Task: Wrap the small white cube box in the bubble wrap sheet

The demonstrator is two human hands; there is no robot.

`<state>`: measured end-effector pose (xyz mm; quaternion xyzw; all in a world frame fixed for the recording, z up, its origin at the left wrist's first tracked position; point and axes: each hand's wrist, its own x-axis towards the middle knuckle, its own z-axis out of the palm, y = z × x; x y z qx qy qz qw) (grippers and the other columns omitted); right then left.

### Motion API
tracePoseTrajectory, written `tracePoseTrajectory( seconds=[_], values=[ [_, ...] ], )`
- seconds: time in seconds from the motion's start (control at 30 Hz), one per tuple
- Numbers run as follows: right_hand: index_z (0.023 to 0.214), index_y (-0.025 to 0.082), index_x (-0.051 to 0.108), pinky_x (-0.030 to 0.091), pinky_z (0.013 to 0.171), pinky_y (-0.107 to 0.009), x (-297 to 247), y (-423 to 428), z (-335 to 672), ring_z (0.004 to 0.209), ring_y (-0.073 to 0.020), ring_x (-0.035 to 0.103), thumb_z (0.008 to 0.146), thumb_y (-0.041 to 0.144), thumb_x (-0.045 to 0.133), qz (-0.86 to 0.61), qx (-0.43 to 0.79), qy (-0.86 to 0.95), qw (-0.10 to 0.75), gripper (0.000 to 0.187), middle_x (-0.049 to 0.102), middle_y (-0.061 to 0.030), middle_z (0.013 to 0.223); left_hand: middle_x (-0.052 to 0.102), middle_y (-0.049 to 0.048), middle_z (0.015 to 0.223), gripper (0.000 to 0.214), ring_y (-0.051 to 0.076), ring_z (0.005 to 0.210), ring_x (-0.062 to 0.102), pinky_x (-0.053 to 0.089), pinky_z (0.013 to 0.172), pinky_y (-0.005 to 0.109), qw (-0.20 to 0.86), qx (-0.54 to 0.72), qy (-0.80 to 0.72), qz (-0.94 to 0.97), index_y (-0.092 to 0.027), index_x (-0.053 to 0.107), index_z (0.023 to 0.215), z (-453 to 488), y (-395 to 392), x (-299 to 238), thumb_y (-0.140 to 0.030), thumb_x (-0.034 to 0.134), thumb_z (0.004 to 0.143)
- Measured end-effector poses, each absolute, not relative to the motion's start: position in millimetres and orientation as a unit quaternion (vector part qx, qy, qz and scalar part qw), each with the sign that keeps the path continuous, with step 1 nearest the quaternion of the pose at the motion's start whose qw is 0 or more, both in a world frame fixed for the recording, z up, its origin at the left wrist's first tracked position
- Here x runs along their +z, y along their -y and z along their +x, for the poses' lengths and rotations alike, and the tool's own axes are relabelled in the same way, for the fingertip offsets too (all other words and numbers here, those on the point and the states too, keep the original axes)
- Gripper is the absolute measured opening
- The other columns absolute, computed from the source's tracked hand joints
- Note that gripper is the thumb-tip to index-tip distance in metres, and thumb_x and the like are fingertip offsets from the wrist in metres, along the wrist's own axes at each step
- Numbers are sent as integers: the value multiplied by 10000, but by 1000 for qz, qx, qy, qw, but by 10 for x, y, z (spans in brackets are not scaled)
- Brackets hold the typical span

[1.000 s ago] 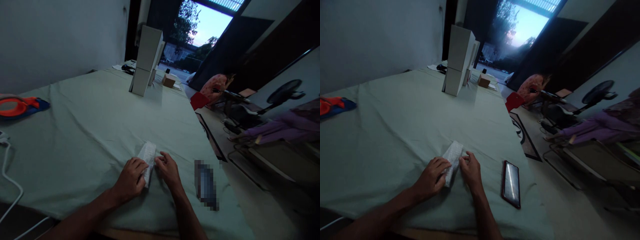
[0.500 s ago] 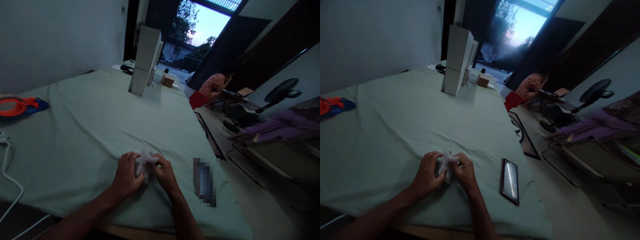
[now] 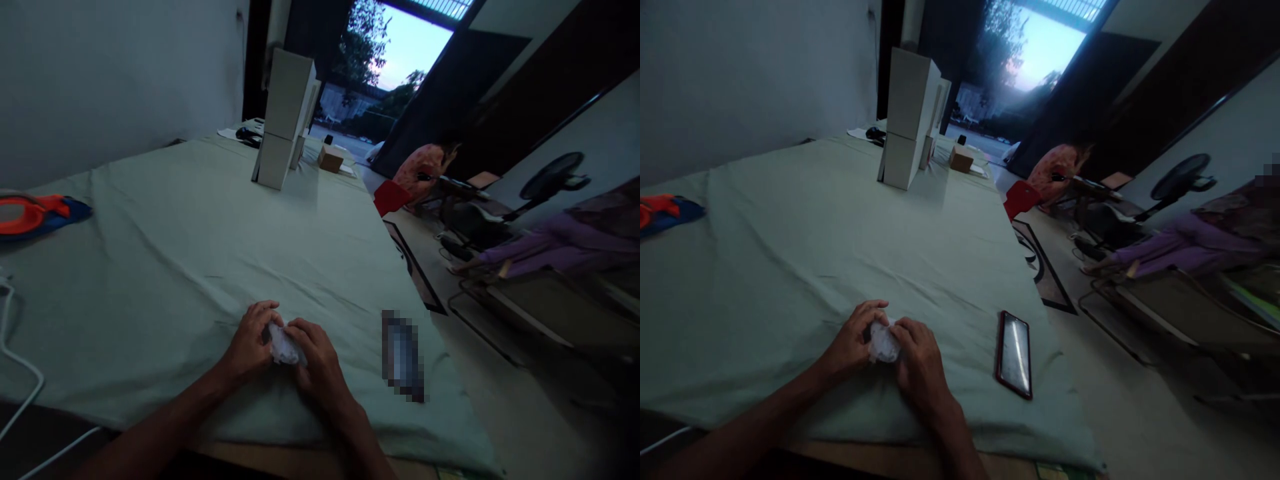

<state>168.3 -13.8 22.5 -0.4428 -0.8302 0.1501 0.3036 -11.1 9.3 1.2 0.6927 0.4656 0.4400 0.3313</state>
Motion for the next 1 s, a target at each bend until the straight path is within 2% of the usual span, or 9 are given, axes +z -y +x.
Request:
tracePoseTrajectory(
  seconds=[0.13, 0.23, 0.33, 0.43, 0.6, 0.7, 0.8, 0.87, 1.0],
  values=[
    [984, 191, 654, 484, 769, -295, 295, -60, 1674, 882, -192, 602, 884, 254, 510, -479, 322, 753, 316, 186, 669, -52, 953, 633, 109, 1196, 303, 267, 1147, 567, 435, 1019, 455, 383, 433, -457, 676, -185, 624, 1077, -148, -103, 57, -290, 582, 796],
    [815, 169, 636, 424, 593, -225, 317, -154, 1634, 672, -144, 537, 925, 374, 454, -504, 431, 689, 294, 295, 600, 4, 718, 626, 111, 1231, 489, 275, 1133, 582, 455, 1000, 443, 444, 399, -462, 656, -168, 558, 1235, -175, -91, 100, -282, 587, 760],
    [686, 174, 576, 349, 542, -213, 295, -185, 1581, 606, -123, 455, 904, 395, 469, -543, 415, 666, 298, 329, 508, 28, 627, 567, 137, 1318, 682, 292, 1197, 539, 417, 1041, 451, 464, 389, -477, 637, -142, 450, 1356, -175, -78, 104, -222, 609, 698],
    [633, 182, 530, 319, 541, -219, 281, -179, 1567, 593, -120, 425, 903, 403, 463, -561, 392, 667, 294, 355, 464, 34, 603, 576, 137, 1275, 762, 262, 1136, 566, 442, 1011, 429, 497, 398, -472, 610, -133, 339, 1430, -153, -76, 75, -212, 603, 720],
    [672, 177, 551, 351, 570, -224, 302, -144, 1628, 634, -129, 460, 916, 466, 439, -541, 422, 666, 293, 394, 517, 20, 658, 575, 124, 1209, 808, 197, 989, 609, 512, 891, 359, 569, 419, -441, 554, -143, 176, 1489, -111, -104, 41, -212, 561, 782],
    [714, 170, 587, 363, 580, -230, 297, -124, 1665, 640, -133, 477, 912, 468, 453, -536, 420, 676, 281, 382, 537, 16, 664, 584, 120, 1167, 797, 183, 924, 616, 533, 823, 334, 581, 416, -444, 541, -144, 188, 1483, -94, -126, 41, -209, 567, 784],
    [930, 164, 654, 421, 657, -248, 276, -130, 1689, 724, -157, 543, 856, 471, 556, -536, 413, 679, 285, 331, 633, -10, 800, 593, 113, 1158, 773, 189, 966, 615, 518, 870, 339, 579, 418, -439, 545, -148, 217, 1473, -81, -140, 42, -196, 568, 786],
    [1102, 173, 633, 460, 746, -282, 256, -155, 1698, 830, -188, 585, 781, 472, 657, -528, 427, 668, 305, 439, 674, -39, 967, 597, 106, 1161, 764, 197, 1009, 613, 501, 915, 359, 583, 422, -430, 544, -159, 215, 1473, -75, -148, 34, -188, 561, 792],
    [1067, 165, 651, 484, 774, -306, 195, -201, 1691, 879, -213, 617, 735, 450, 715, -485, 511, 620, 345, 442, 691, -57, 988, 576, 116, 1193, 799, 224, 1067, 591, 471, 963, 389, 581, 422, -447, 533, -157, 224, 1471, -78, -168, 0, -183, 593, 763]
  ],
)
